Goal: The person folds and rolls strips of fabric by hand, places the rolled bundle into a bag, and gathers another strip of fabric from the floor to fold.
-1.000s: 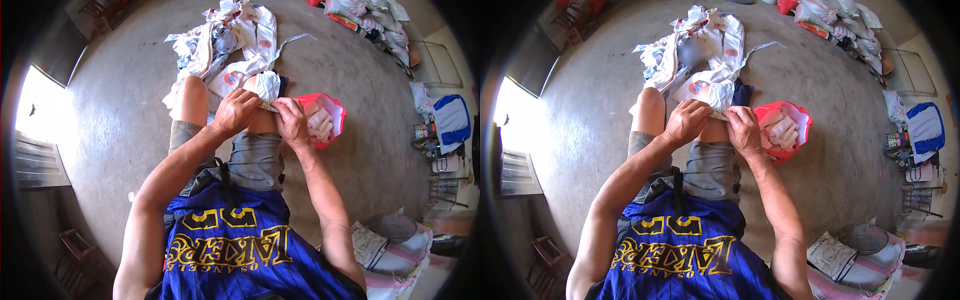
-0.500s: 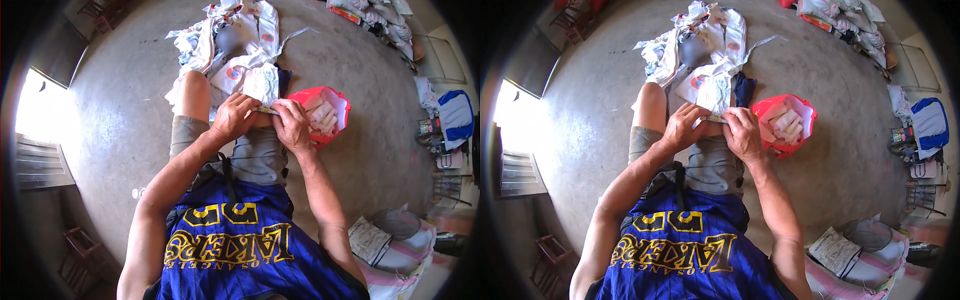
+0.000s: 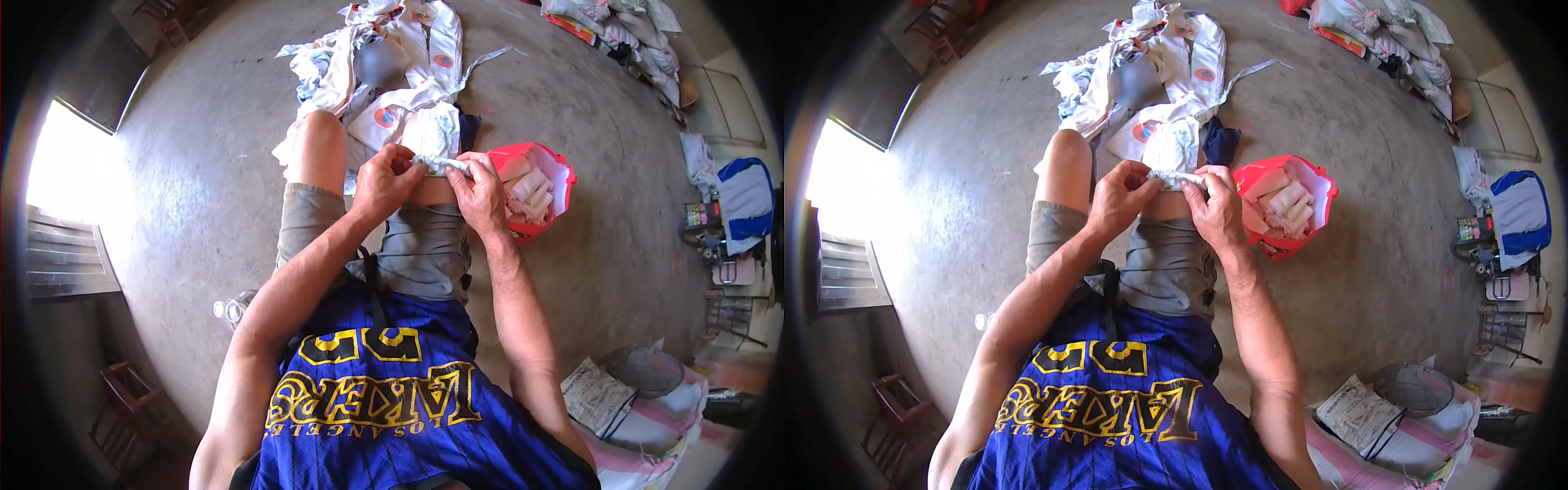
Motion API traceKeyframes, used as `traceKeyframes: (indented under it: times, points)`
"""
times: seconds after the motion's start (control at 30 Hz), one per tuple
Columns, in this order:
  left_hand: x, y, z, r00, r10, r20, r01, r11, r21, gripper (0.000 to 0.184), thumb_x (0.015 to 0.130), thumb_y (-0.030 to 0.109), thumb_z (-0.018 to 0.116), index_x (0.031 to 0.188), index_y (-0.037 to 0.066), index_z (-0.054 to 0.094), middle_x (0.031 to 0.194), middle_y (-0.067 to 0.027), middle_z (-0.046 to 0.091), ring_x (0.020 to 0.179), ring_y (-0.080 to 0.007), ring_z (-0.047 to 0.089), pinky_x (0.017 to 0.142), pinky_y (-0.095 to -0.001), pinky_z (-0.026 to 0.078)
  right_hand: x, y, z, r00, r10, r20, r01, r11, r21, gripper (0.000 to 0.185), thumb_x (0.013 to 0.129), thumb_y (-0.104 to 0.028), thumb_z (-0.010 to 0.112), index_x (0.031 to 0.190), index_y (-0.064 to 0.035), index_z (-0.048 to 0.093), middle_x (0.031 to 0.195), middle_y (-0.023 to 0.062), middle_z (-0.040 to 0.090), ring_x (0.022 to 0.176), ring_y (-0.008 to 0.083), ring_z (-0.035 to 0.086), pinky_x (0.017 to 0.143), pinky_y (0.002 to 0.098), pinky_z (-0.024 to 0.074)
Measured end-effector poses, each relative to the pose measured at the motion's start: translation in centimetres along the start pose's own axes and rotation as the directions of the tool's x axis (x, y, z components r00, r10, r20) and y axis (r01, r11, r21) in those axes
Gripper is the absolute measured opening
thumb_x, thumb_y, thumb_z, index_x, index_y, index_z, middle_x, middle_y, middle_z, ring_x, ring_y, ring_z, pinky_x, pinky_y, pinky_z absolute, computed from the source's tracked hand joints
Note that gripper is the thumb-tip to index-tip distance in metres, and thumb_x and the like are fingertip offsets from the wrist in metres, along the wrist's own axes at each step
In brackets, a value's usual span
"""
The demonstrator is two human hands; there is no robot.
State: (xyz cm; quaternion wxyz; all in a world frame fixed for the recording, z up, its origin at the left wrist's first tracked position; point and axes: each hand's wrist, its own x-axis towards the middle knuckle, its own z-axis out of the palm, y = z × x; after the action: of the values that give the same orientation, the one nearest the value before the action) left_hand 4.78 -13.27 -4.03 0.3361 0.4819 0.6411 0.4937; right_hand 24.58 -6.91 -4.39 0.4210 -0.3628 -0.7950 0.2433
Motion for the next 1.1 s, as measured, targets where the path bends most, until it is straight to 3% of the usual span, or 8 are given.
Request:
traceKeyframes:
  times: [0.13,0.23,0.33,0.43,0.7,0.9,1.07,1.1]
  points:
    - [0.9,-0.5,0.1,1.000,-0.028,0.012,0.029,0.999,-0.039,0.033,0.092,0.023,0.084,0.114,0.003,0.070,0.088,-0.0044,0.072,0.079,-0.0096,0.066,0.076,-0.0272,0.055,-0.2,0.2,0.6,0.998,0.058,-0.037,-0.060,0.997,-0.057,0.027,0.093,-0.015,0.080,0.105,0.0035,0.065,0.108,0.0173,0.065,0.093,0.0328,0.066,0.081,0.0434,0.0543]
    - [0.2,1.0,0.1,1.000,0.010,-0.022,-0.007,0.994,0.111,0.030,0.088,0.016,0.082,0.113,0.005,0.071,0.102,-0.0068,0.074,0.093,-0.0167,0.069,0.084,-0.0320,0.056,-0.5,0.7,1.8,0.977,0.184,-0.109,-0.189,0.981,-0.036,0.034,0.091,-0.018,0.082,0.110,0.0030,0.063,0.109,0.0193,0.065,0.097,0.0343,0.066,0.084,0.0443,0.0538]
    - [-0.1,0.7,0.2,0.752,0.659,-0.014,-0.530,0.618,0.580,0.031,0.085,0.012,0.078,0.115,0.008,0.073,0.122,-0.0063,0.071,0.115,-0.0241,0.066,0.095,-0.0386,0.054,-0.4,0.1,2.1,0.945,0.311,-0.103,-0.318,0.946,-0.060,0.042,0.089,-0.019,0.083,0.117,0.0024,0.060,0.110,0.0205,0.065,0.100,0.0345,0.066,0.087,0.0440,0.0538]
    - [-0.4,-0.5,0.3,0.698,0.694,0.178,-0.643,0.498,0.582,0.035,0.084,0.011,0.072,0.119,0.011,0.074,0.135,-0.0036,0.066,0.131,-0.0278,0.058,0.103,-0.0453,0.050,-0.3,0.1,2.3,0.942,0.302,-0.147,-0.301,0.953,0.027,0.047,0.088,-0.019,0.083,0.122,0.0027,0.058,0.113,0.0213,0.065,0.100,0.0340,0.066,0.089,0.0434,0.0544]
    - [-0.4,-0.9,0.5,0.725,0.659,0.200,-0.642,0.540,0.544,0.036,0.089,0.014,0.067,0.125,0.011,0.071,0.135,-0.0032,0.067,0.129,-0.0275,0.060,0.106,-0.0464,0.048,0.9,-1.1,1.9,0.957,0.262,-0.123,-0.270,0.961,-0.056,0.052,0.094,-0.026,0.078,0.129,0.0057,0.056,0.122,0.0247,0.064,0.113,0.0369,0.064,0.096,0.0456,0.0529]
    - [-0.6,-0.7,0.7,0.723,0.670,0.170,-0.645,0.566,0.514,0.032,0.088,0.010,0.070,0.120,0.011,0.070,0.134,-0.0052,0.067,0.127,-0.0294,0.060,0.103,-0.0476,0.049,0.7,1.7,3.2,0.818,0.557,-0.145,-0.503,0.814,0.290,0.046,0.097,-0.026,0.072,0.128,0.0043,0.059,0.117,0.0207,0.070,0.106,0.0298,0.069,0.095,0.0418,0.0542]
    - [-0.7,-0.6,0.3,0.722,0.673,0.163,-0.647,0.573,0.503,0.031,0.088,0.010,0.070,0.119,0.010,0.069,0.133,-0.0058,0.068,0.126,-0.0307,0.061,0.102,-0.0483,0.049,-0.3,2.1,1.7,0.873,0.456,-0.173,-0.439,0.889,0.128,0.038,0.094,-0.013,0.072,0.127,0.0027,0.061,0.116,0.0176,0.070,0.102,0.0287,0.069,0.093,0.0389,0.0550]
    - [-0.8,-0.5,0.3,0.726,0.667,0.164,-0.645,0.579,0.498,0.031,0.088,0.009,0.070,0.119,0.010,0.069,0.132,-0.0059,0.068,0.125,-0.0310,0.061,0.103,-0.0484,0.049,-0.4,1.7,0.9,0.920,0.323,-0.220,-0.323,0.946,0.034,0.037,0.093,-0.011,0.072,0.126,0.0020,0.061,0.118,0.0177,0.069,0.104,0.0295,0.068,0.093,0.0392,0.0551]
